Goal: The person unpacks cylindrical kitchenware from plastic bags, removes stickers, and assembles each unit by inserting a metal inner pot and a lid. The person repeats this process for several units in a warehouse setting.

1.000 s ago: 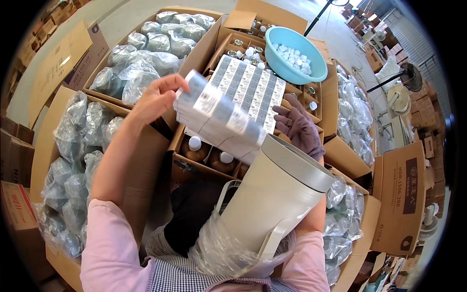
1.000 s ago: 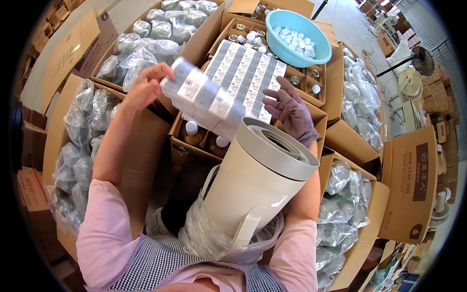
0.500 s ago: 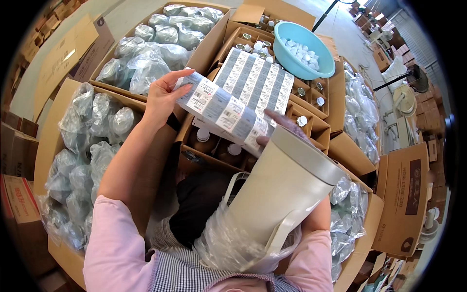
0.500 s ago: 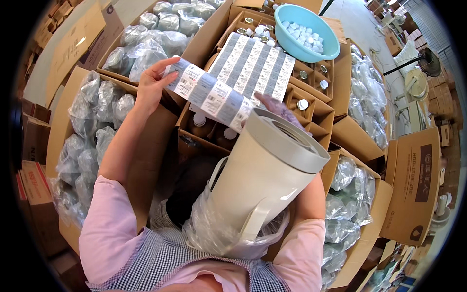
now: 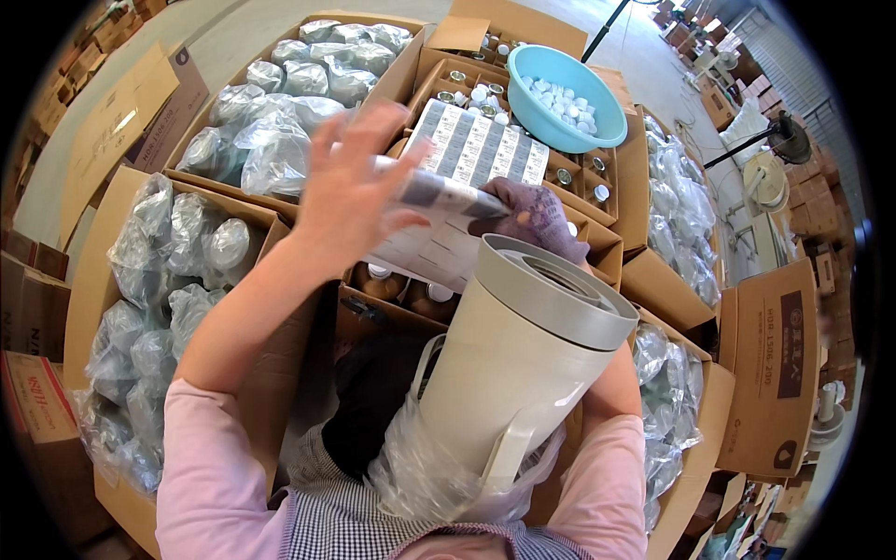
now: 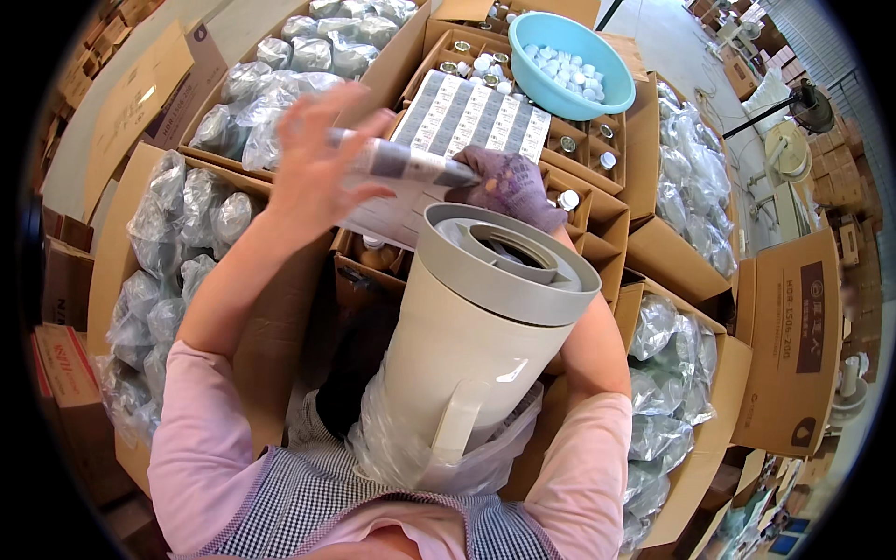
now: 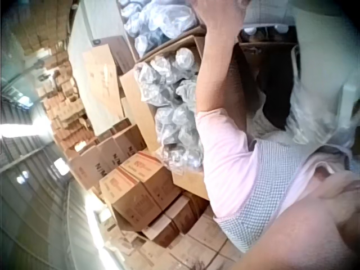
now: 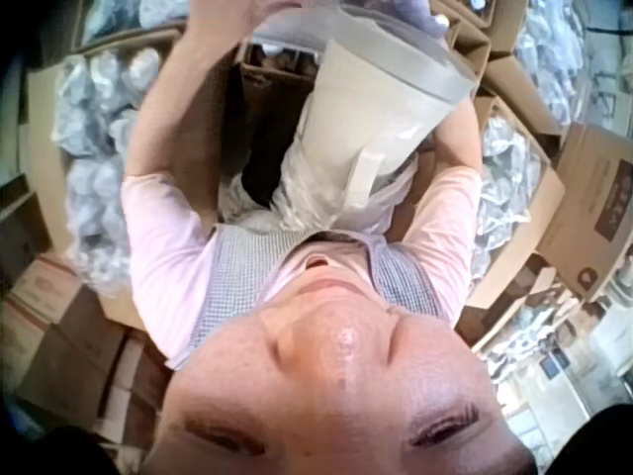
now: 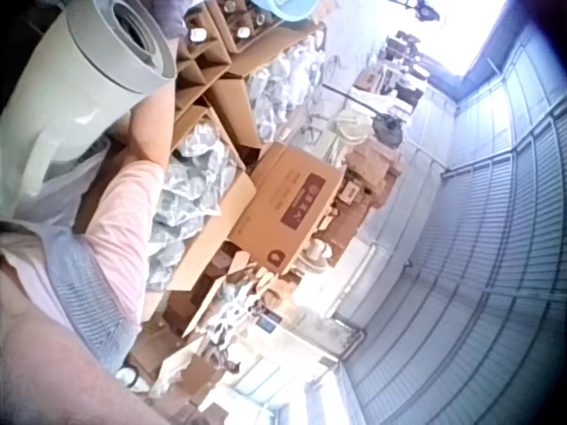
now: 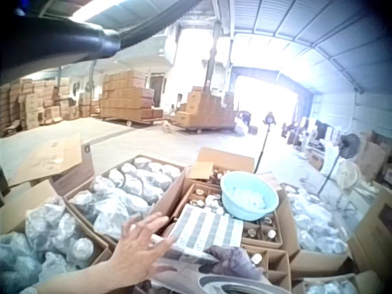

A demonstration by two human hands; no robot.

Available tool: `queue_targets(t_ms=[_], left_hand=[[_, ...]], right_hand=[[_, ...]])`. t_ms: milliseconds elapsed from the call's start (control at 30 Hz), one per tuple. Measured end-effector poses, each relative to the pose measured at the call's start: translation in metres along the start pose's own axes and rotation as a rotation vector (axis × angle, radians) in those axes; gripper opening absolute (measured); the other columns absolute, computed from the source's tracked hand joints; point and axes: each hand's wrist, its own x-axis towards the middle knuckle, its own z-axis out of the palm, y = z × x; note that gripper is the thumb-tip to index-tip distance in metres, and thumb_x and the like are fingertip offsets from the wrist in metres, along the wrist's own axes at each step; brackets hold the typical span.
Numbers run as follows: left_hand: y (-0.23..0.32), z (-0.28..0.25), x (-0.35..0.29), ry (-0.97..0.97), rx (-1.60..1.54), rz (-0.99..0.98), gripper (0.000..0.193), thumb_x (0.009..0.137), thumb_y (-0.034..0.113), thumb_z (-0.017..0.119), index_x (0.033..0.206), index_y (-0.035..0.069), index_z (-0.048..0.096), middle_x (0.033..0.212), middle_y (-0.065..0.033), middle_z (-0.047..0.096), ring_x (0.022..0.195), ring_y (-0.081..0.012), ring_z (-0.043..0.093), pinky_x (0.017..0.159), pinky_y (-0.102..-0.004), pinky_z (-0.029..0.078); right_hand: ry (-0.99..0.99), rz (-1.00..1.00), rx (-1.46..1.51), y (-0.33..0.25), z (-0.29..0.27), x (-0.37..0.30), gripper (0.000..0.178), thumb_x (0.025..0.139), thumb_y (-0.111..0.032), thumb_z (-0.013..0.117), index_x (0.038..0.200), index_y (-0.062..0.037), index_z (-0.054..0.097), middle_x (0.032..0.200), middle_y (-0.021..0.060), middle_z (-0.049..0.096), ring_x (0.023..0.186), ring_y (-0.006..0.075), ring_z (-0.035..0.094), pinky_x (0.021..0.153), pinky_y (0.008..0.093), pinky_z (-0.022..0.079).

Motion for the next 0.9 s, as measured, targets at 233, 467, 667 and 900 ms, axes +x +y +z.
queue_targets(t_ms=[233, 467, 667, 900], left_hand=[[-0.052, 0.046, 0.006, -0.613, -0.590, -0.305, 0.038, 0.063, 0.020, 0.087, 0.092, 0.002, 0.069, 0.072, -0.0075, 0.064, 0.069, -0.0221, 0.063, 0.065, -0.0350, 0.048], [-0.078, 0.082, 0.014, -0.893, -0.933, -0.627, 0.026, 0.072, 0.014, 0.085, 0.070, 0.002, 0.062, 0.065, -0.0011, 0.060, 0.060, -0.0103, 0.046, 0.053, -0.0296, 0.036], [-0.107, 0.148, -0.032, -0.930, -0.684, -0.395, 0.025, 0.074, 0.021, 0.085, 0.080, 0.006, 0.066, 0.071, -0.0044, 0.063, 0.069, -0.0185, 0.059, 0.060, -0.0323, 0.045], [-0.005, 0.176, -0.040, -0.387, -0.670, -0.374, 0.024, 0.077, 0.020, 0.079, 0.099, 0.014, 0.072, 0.100, -0.0047, 0.068, 0.100, -0.0253, 0.062, 0.094, -0.0396, 0.040]], right_hand=[[-0.015, -0.038, 0.048, 0.024, -0.027, -0.008, 0.034, 0.072, -0.016, 0.080, 0.103, -0.0034, 0.071, 0.086, 0.0076, 0.070, 0.080, 0.0161, 0.066, 0.072, 0.0295, 0.053], [0.109, 0.264, 0.622, 0.043, 0.000, -0.012, 0.036, 0.071, -0.008, 0.082, 0.102, 0.0036, 0.069, 0.091, 0.0071, 0.070, 0.083, 0.0114, 0.064, 0.075, 0.0262, 0.051], [0.238, 0.411, 0.906, 0.068, 0.050, 0.002, 0.027, 0.077, -0.010, 0.080, 0.099, 0.0011, 0.069, 0.084, 0.0067, 0.070, 0.072, 0.0106, 0.062, 0.066, 0.0242, 0.050], [0.383, 0.385, 0.995, 0.072, 0.082, 0.012, 0.027, 0.081, -0.017, 0.078, 0.096, 0.0034, 0.070, 0.079, 0.0046, 0.068, 0.066, 0.0082, 0.059, 0.060, 0.0225, 0.048]])
